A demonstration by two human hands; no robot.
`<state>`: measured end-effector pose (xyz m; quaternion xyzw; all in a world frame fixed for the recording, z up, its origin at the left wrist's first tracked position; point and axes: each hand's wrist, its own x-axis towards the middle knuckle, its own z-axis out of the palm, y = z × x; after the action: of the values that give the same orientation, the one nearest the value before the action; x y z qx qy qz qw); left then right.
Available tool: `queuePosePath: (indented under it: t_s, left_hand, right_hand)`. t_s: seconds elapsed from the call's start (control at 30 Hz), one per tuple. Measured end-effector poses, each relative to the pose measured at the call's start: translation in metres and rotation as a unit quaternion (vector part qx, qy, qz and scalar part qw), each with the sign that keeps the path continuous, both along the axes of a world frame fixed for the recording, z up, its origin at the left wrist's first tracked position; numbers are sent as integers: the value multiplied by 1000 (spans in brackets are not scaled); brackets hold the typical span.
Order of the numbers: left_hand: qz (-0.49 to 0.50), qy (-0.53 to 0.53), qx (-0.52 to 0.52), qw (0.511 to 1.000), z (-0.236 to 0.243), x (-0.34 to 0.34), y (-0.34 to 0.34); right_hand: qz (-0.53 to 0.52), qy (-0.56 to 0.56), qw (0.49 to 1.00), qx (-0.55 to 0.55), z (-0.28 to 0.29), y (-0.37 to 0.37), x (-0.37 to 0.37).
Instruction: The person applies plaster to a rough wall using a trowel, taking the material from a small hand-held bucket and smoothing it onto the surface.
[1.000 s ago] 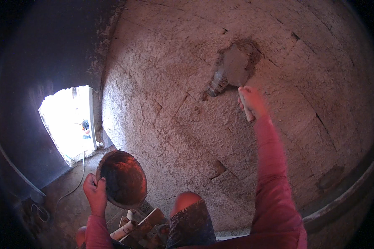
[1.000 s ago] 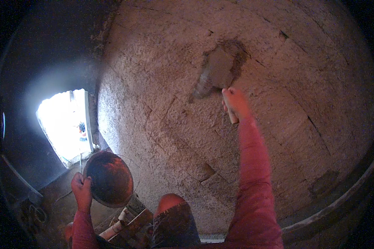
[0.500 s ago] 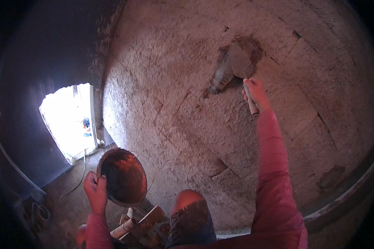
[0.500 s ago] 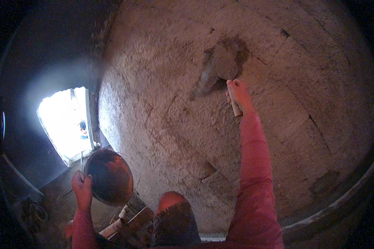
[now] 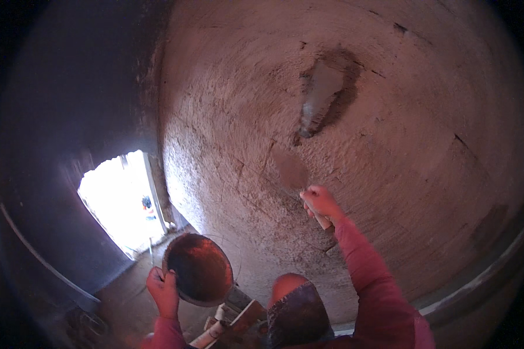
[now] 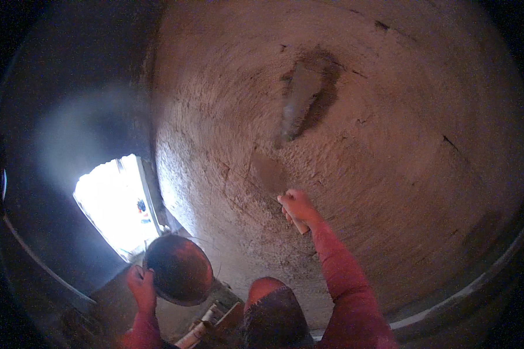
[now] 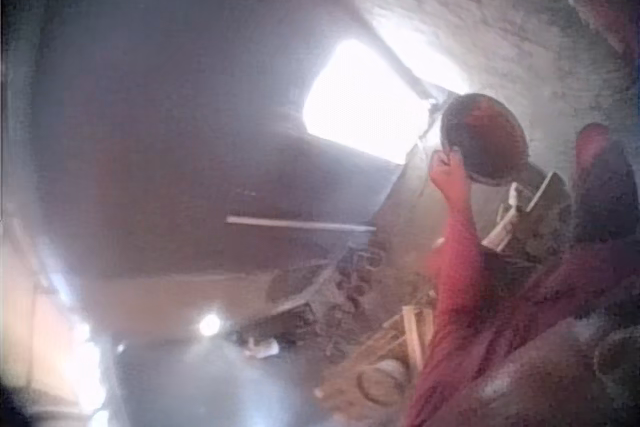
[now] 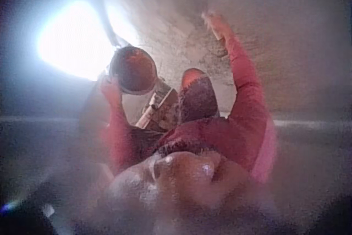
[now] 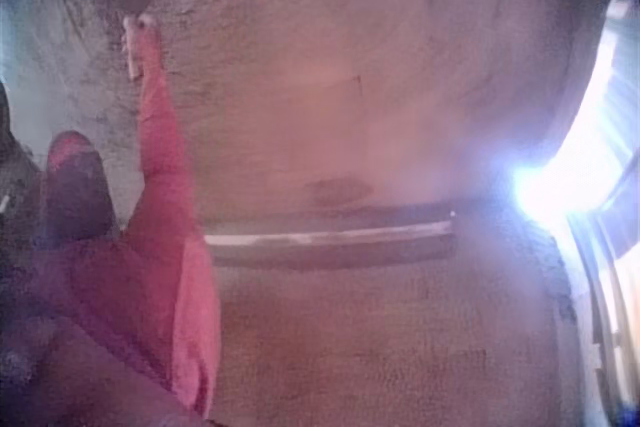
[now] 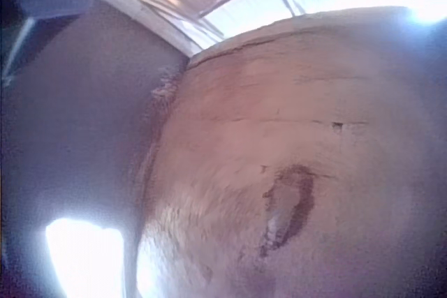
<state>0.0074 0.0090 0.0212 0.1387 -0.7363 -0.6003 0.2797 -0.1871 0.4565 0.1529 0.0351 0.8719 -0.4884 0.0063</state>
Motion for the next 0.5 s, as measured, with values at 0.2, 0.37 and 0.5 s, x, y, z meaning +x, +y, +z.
queuePosePath:
  t_s: [0.2, 0.37, 0.5]
  left_hand:
    - [-4, 13, 11, 1000, -10, 0, -4]
    - [-9, 18, 13, 1000, -8, -3, 5]
    - [-8, 20, -16, 1000, -1, 1, 8]
  right_hand:
    - [11, 141, 974, -179, 32, -32, -4]
    - [-71, 235, 944, -222, 28, -49, -33]
    - [-93, 295, 917, -253, 52, -83, -68]
